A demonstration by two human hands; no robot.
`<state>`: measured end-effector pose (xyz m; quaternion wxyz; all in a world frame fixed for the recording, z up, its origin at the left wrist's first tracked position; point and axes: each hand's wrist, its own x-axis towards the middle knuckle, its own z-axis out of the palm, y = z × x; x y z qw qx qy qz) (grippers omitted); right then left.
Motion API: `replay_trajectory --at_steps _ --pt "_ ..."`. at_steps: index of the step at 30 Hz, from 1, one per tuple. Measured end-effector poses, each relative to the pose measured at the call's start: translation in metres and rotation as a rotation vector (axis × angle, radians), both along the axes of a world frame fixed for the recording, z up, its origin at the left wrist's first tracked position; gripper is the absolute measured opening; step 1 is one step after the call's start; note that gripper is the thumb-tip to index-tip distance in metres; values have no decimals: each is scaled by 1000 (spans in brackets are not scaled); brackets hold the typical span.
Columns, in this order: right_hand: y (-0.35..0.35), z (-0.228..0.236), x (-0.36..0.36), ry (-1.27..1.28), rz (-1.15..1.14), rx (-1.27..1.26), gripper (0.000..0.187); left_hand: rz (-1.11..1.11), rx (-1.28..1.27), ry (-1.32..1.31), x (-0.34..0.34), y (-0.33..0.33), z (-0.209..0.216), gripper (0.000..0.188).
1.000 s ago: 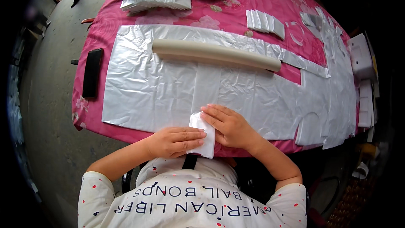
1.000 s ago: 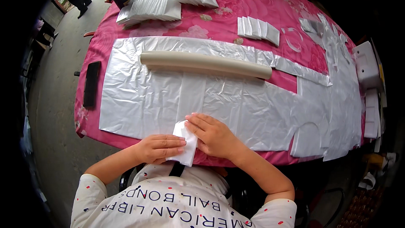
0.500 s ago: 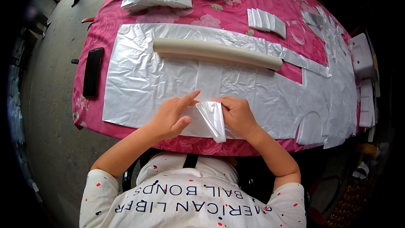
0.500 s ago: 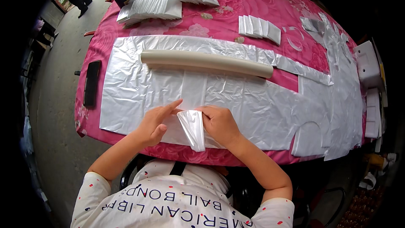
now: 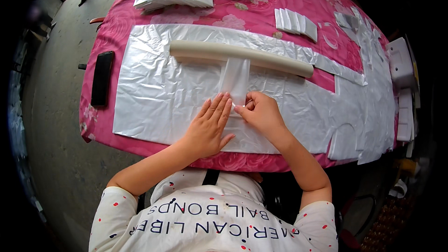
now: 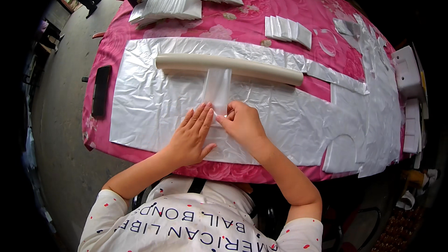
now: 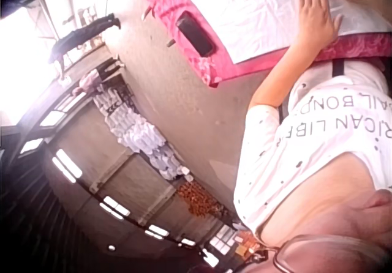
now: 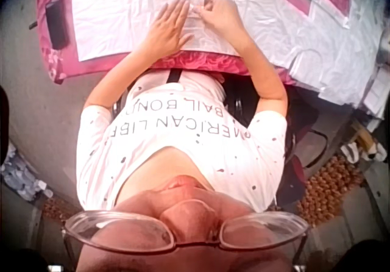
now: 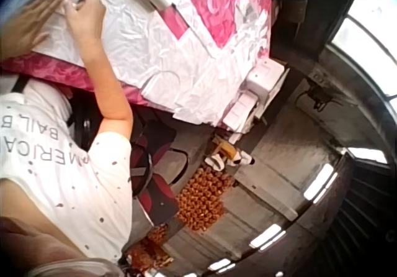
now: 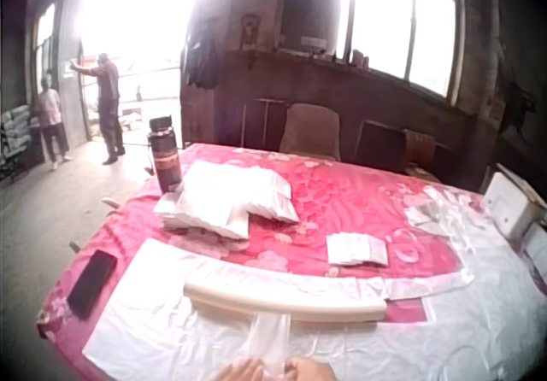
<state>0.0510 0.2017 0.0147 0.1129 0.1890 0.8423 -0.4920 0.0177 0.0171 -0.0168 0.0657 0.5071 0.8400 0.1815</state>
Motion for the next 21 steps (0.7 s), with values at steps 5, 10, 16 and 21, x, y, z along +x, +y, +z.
replay_trajectory --at_steps 5,10,16,21 --pt "7 -29 19 723 204 622 57 84 60 -49 2 7 3 76" --pt "18 -17 9 840 461 742 56 117 124 -47 -7 10 10 70" --pt "25 -21 2 734 580 559 49 65 148 126 -20 14 6 52" --pt "28 -24 -1 853 545 544 35 -49 205 72 -22 5 5 44"
